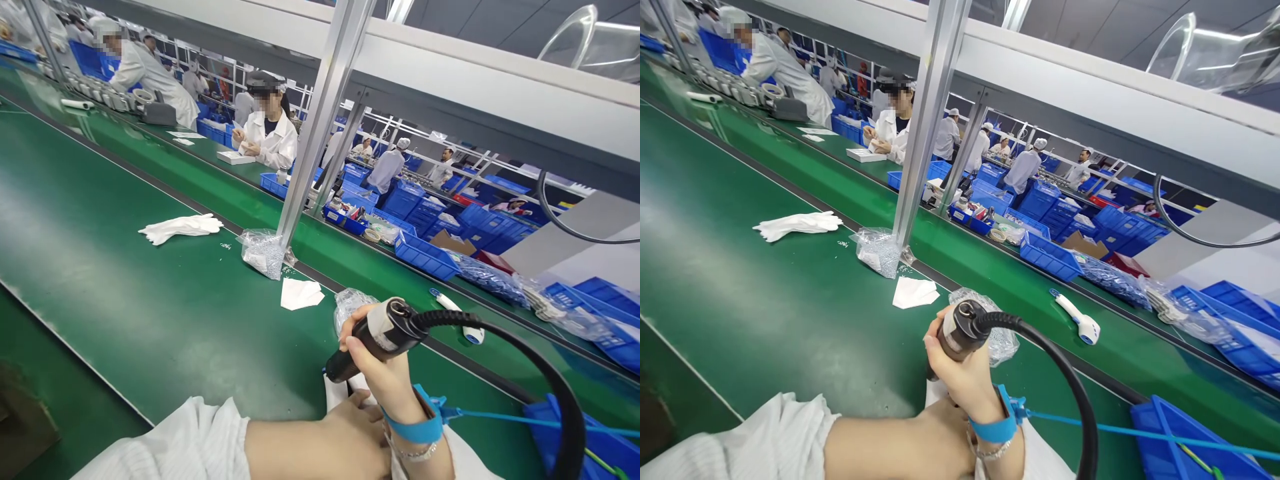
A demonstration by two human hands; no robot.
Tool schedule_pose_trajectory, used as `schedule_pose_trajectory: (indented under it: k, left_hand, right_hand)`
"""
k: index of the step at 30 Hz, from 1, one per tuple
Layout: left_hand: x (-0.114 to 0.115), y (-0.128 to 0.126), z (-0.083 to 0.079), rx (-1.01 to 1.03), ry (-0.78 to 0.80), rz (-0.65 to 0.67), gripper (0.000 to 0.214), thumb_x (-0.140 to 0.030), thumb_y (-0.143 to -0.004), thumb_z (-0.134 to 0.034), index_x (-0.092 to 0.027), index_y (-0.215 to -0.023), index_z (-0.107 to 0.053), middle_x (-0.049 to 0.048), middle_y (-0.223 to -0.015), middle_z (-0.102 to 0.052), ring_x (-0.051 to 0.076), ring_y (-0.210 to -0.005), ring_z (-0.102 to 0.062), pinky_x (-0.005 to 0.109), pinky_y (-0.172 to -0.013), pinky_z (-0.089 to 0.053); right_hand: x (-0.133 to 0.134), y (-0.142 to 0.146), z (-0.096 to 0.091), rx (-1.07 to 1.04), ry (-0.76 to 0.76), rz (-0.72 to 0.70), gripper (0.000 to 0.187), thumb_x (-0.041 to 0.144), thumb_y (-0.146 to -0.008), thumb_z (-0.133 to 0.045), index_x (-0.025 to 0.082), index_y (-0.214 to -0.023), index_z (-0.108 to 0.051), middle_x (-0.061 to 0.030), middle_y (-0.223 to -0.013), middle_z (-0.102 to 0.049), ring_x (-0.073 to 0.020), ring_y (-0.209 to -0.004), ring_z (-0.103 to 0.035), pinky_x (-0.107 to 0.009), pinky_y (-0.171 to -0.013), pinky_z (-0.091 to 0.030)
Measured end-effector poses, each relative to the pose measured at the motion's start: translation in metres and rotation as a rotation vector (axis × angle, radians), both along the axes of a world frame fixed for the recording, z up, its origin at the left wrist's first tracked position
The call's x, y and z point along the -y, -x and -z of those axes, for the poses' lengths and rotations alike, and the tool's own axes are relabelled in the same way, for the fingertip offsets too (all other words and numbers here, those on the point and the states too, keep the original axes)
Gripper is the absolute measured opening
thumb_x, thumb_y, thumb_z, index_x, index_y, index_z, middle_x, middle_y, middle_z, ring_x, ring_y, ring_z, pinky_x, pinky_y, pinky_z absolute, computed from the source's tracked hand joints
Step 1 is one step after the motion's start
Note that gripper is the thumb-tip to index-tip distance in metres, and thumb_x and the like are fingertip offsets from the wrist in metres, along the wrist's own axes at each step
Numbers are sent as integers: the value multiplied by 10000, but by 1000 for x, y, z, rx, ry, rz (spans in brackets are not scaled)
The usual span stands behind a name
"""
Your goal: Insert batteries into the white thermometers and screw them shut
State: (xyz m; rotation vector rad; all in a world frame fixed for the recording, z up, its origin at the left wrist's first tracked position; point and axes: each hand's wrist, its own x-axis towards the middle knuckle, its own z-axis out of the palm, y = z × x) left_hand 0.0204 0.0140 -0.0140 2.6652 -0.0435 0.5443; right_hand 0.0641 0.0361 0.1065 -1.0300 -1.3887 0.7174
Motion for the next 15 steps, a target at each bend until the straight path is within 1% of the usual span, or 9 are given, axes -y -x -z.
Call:
schedule_pose_trajectory:
  k: [2, 4, 6, 8, 10, 12, 14, 15]
  left_hand:
    - [-1, 7, -11, -11, -9, -10, 203, -237, -676, -695, -167, -867, -681, 127, -1051, -695, 314, -925, -613, 433, -793, -432]
    - [-2, 12, -18, -7, -10, -13, 199, -297, -701, -698, -181, -860, -678, 104, -987, -715, 306, -890, -623, 425, -803, -429]
    - [-3, 15, -22, 2, -15, -24, 212, -343, -717, -691, -204, -876, -675, 83, -939, -725, 305, -875, -628, 421, -815, -422]
    - [-4, 16, -23, 4, -14, -34, 229, -370, -722, -687, -220, -894, -673, 76, -943, -725, 305, -851, -633, 412, -800, -423]
    - [-5, 17, -23, 4, -21, -35, 243, -357, -732, -684, -214, -927, -668, 81, -970, -720, 303, -852, -634, 398, -789, -424]
    - [-5, 15, -19, 25, -36, -20, 254, -337, -752, -668, -207, -970, -655, 88, -1023, -705, 306, -909, -623, 387, -796, -420]
    - [-5, 11, -11, 68, -59, -2, 258, -350, -776, -644, -226, -1002, -639, 83, -1086, -680, 312, -978, -597, 390, -817, -406]
    - [-5, 7, -6, 95, -75, -5, 244, -357, -788, -632, -242, -1003, -635, 78, -1093, -674, 313, -992, -588, 395, -829, -396]
  right_hand:
    - [-2, -1, 0, -3, 13, -12, 173, 196, -792, -585, 200, -915, -464, 17, -677, -576, -104, -530, -518, -222, -452, -445]
    - [-3, -3, 1, -16, 29, -17, 179, 203, -778, -592, 200, -904, -465, 16, -674, -575, -108, -532, -516, -233, -467, -456]
    - [-5, -4, 3, -32, 47, -16, 187, 212, -770, -597, 205, -901, -465, 19, -675, -573, -112, -543, -517, -241, -485, -463]
    - [-7, -3, 5, -37, 66, -26, 192, 217, -767, -602, 204, -902, -466, 15, -679, -571, -117, -554, -519, -247, -497, -461]
    - [-9, -1, 8, -32, 81, -46, 185, 218, -767, -608, 194, -898, -479, 2, -683, -570, -123, -563, -521, -254, -502, -455]
    - [-9, 1, 9, -31, 79, -63, 183, 226, -770, -619, 186, -904, -500, -21, -716, -585, -130, -570, -528, -260, -499, -449]
    - [-6, -2, 4, -44, 34, -55, 200, 263, -774, -635, 186, -916, -517, -42, -773, -602, -132, -573, -533, -263, -498, -443]
    - [-2, -5, -1, -59, -9, -35, 217, 301, -779, -638, 195, -926, -519, -44, -801, -606, -128, -571, -532, -263, -503, -442]
